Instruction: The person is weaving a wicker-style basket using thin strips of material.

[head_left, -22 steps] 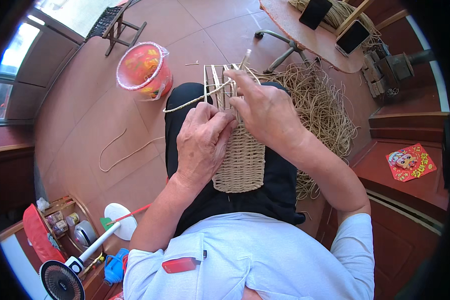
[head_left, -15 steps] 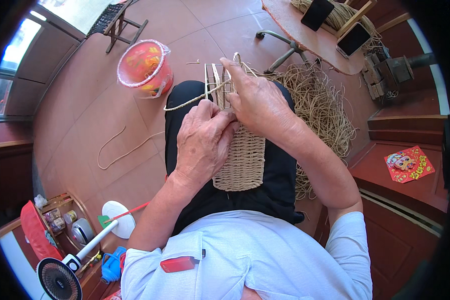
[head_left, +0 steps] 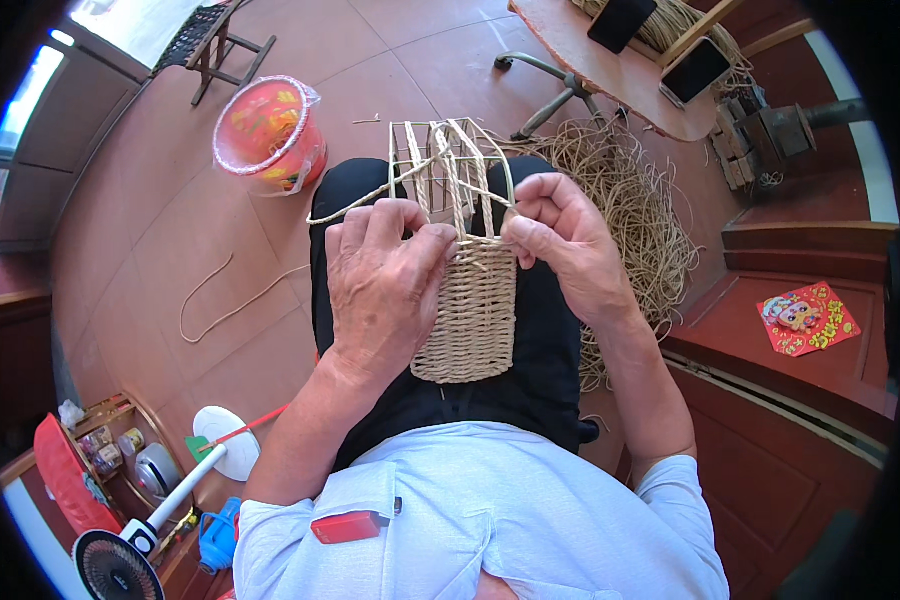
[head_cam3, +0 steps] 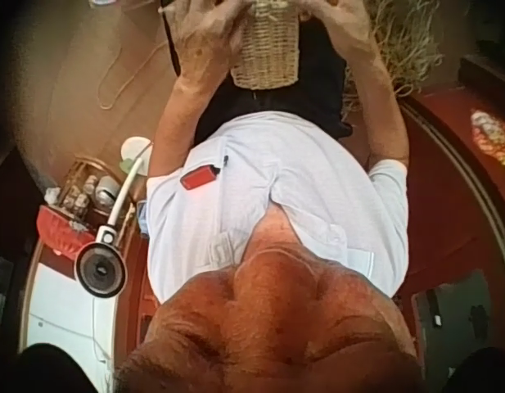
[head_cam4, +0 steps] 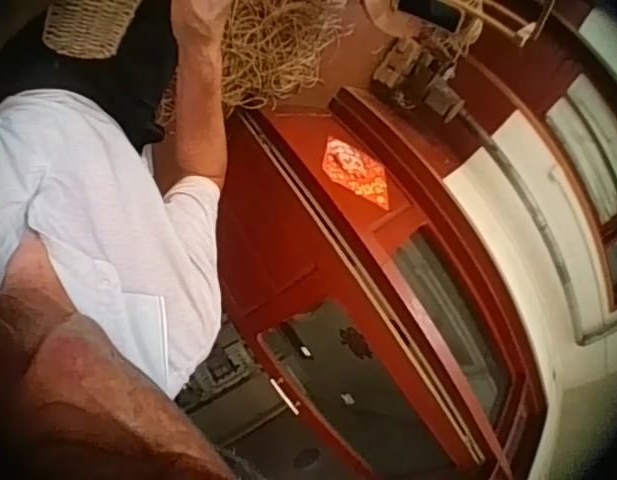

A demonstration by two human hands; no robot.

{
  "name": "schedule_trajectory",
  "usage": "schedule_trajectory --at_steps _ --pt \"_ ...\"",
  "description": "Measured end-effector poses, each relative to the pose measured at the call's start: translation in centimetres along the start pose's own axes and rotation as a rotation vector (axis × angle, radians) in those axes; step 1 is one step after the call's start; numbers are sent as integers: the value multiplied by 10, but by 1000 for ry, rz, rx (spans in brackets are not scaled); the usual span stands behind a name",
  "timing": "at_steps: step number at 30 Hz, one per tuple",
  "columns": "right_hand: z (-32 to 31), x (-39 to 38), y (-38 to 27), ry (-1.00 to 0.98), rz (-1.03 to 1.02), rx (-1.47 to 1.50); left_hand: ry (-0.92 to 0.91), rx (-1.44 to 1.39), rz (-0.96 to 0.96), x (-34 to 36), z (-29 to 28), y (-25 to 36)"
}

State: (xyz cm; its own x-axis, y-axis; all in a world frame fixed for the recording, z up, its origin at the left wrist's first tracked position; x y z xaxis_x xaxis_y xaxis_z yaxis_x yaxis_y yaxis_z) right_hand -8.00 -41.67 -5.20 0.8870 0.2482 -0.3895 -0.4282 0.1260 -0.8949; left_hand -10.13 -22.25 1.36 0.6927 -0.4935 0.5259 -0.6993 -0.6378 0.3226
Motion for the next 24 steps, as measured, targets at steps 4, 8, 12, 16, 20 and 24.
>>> schedule_trajectory --at_steps 4,8,12,16,20,24 --pt "-23 -4 7 86 5 70 -3 -42 142 7 11 14" --pt "-28 4 -10 188 -90 -79 -128 -23 199 5 30 27" --pt "-10 13 -26 160 -231 -183 -135 37 205 7 33 33" --pt "-8 9 -20 186 -229 -157 -150 26 201 8 34 33" --pt "-20 2 2 195 -111 -30 -143 -44 141 11 33 30" --pt "-24 -6 16 172 16 -2 -163 -76 64 21 32 32"
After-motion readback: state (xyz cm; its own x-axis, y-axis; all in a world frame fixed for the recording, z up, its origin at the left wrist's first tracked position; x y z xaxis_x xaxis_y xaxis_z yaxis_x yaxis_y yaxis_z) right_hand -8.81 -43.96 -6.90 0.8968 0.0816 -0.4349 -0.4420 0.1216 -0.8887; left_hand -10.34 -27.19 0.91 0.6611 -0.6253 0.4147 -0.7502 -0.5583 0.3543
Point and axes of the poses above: each hand's wrist, its own x-axis towards the middle knuckle, its own z-axis out of the palm, y = z × x, the point moved 9 cm from there along x, towards the middle knuckle, and after that the axes turned 15 degrees about z, right-handed, at the moved point
